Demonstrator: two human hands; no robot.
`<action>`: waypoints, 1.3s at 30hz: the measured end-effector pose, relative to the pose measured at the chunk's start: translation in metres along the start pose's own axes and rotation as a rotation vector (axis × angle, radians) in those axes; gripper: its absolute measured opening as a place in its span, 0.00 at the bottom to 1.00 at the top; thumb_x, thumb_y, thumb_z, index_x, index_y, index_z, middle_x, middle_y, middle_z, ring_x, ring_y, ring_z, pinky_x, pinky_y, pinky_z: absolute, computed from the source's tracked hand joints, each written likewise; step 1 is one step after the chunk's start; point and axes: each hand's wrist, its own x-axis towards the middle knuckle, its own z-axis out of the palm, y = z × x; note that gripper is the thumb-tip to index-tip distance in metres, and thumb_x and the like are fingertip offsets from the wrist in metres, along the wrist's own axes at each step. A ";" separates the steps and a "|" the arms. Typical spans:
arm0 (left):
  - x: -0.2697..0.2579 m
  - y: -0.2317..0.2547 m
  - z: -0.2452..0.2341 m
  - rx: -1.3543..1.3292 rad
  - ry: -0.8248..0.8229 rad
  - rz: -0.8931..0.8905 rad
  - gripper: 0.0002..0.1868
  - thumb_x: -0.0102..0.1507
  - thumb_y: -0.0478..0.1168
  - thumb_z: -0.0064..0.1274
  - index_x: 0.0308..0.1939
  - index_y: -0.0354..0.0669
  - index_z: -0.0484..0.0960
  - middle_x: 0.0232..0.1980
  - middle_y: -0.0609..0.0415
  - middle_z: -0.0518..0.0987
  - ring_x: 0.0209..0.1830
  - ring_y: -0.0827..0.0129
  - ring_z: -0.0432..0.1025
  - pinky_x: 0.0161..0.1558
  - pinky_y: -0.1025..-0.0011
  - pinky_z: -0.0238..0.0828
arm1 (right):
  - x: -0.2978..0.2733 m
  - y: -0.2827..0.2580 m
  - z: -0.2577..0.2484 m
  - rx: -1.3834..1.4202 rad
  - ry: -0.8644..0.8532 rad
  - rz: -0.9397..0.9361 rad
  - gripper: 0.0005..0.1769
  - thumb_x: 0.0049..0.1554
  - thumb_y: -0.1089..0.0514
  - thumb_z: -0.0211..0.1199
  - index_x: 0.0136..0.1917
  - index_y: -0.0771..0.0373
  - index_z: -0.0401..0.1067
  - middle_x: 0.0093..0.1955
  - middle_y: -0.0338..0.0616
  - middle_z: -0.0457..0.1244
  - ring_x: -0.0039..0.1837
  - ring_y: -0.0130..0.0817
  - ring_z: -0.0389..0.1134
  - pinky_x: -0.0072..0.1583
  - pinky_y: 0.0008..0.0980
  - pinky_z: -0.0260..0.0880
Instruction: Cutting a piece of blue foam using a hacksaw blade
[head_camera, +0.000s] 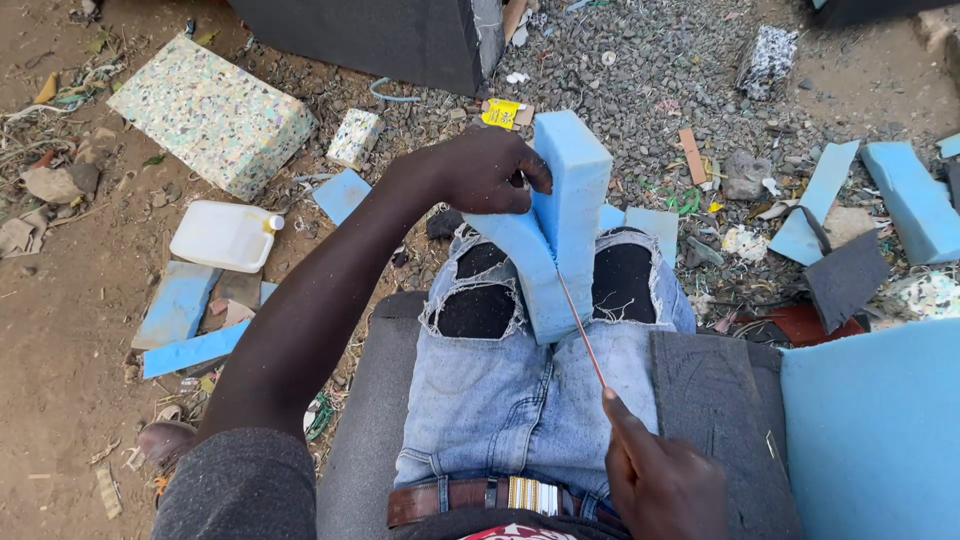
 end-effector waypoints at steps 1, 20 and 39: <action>0.000 -0.002 0.001 -0.003 -0.001 -0.002 0.26 0.58 0.51 0.50 0.58 0.56 0.91 0.57 0.59 0.90 0.51 0.57 0.81 0.53 0.50 0.69 | -0.005 0.000 -0.003 0.001 -0.004 -0.001 0.25 0.58 0.52 0.68 0.68 0.35 0.80 0.23 0.41 0.62 0.25 0.45 0.62 0.33 0.51 0.63; 0.056 0.051 0.036 0.583 -0.165 -0.192 0.10 0.62 0.36 0.61 0.46 0.50 0.91 0.48 0.51 0.89 0.47 0.47 0.84 0.41 0.48 0.82 | 0.048 -0.010 0.000 0.037 -0.156 -0.076 0.25 0.63 0.49 0.62 0.73 0.41 0.74 0.25 0.42 0.68 0.25 0.45 0.68 0.30 0.52 0.62; 0.048 0.049 0.048 0.579 -0.002 -0.141 0.09 0.58 0.29 0.66 0.41 0.42 0.91 0.35 0.42 0.87 0.36 0.44 0.84 0.44 0.33 0.80 | 0.142 -0.017 0.031 0.128 -0.255 -0.077 0.19 0.62 0.58 0.59 0.63 0.51 0.82 0.26 0.54 0.69 0.28 0.60 0.72 0.30 0.49 0.72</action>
